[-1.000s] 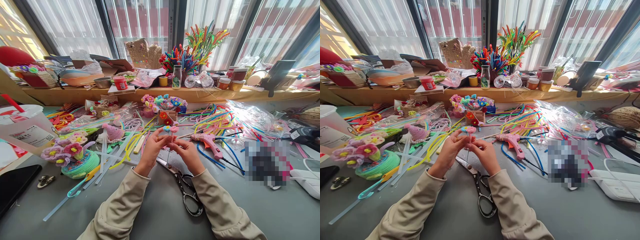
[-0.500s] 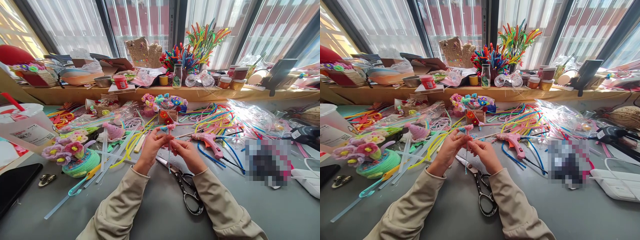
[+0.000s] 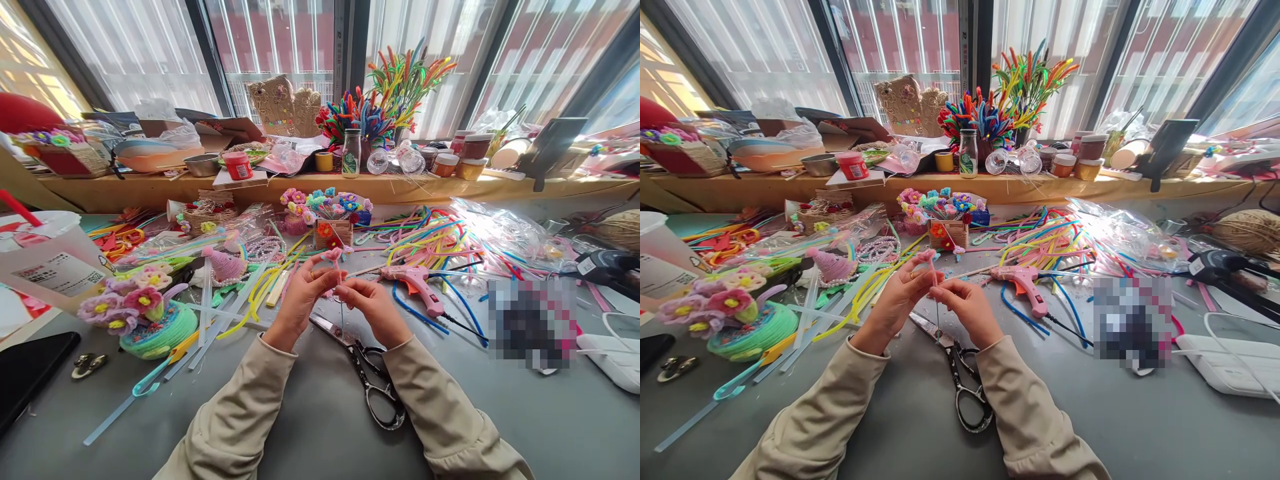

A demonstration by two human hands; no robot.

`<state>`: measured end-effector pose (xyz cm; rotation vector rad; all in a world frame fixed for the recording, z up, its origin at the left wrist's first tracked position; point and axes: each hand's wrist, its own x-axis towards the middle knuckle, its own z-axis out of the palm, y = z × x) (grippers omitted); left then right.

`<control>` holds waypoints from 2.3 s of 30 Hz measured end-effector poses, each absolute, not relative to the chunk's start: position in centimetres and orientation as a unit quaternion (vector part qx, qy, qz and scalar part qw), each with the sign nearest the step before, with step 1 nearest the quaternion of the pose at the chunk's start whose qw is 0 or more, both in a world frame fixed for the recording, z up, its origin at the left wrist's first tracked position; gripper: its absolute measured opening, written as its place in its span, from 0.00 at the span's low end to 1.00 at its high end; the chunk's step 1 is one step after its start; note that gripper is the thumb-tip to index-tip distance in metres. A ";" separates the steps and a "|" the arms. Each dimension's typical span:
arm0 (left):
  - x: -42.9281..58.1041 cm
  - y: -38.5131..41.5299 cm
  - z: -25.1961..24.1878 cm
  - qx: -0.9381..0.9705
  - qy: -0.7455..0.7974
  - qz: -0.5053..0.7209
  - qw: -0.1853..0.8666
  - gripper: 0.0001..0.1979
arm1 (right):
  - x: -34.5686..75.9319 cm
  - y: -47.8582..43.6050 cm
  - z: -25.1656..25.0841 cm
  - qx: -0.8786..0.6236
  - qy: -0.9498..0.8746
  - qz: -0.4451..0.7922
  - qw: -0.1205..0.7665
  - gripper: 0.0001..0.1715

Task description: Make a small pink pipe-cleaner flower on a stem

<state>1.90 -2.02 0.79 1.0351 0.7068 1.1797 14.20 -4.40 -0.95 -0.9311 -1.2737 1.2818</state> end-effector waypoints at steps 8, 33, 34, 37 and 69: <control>1.4 -1.6 0.7 0.384 0.370 0.586 0.610 0.13 | 14.4 -4.2 -1.2 -0.425 -0.481 0.489 0.591 0.12; 0.5 -0.2 -2.1 0.787 0.559 0.247 0.083 0.04 | 14.4 -4.1 -1.6 -0.438 -0.525 0.429 0.591 0.12; 0.5 -0.2 -2.0 0.782 0.561 0.259 0.082 0.04 | 14.4 -4.1 -1.7 -0.437 -0.532 0.424 0.588 0.12; 0.5 -0.6 -1.2 0.757 0.553 0.336 0.097 0.06 | 14.4 -4.1 -1.6 -0.435 -0.551 0.413 0.580 0.12; 1.7 -2.4 0.0 0.731 0.382 0.509 0.246 0.05 | 14.1 -3.9 -2.1 -0.471 -0.630 0.290 0.546 0.08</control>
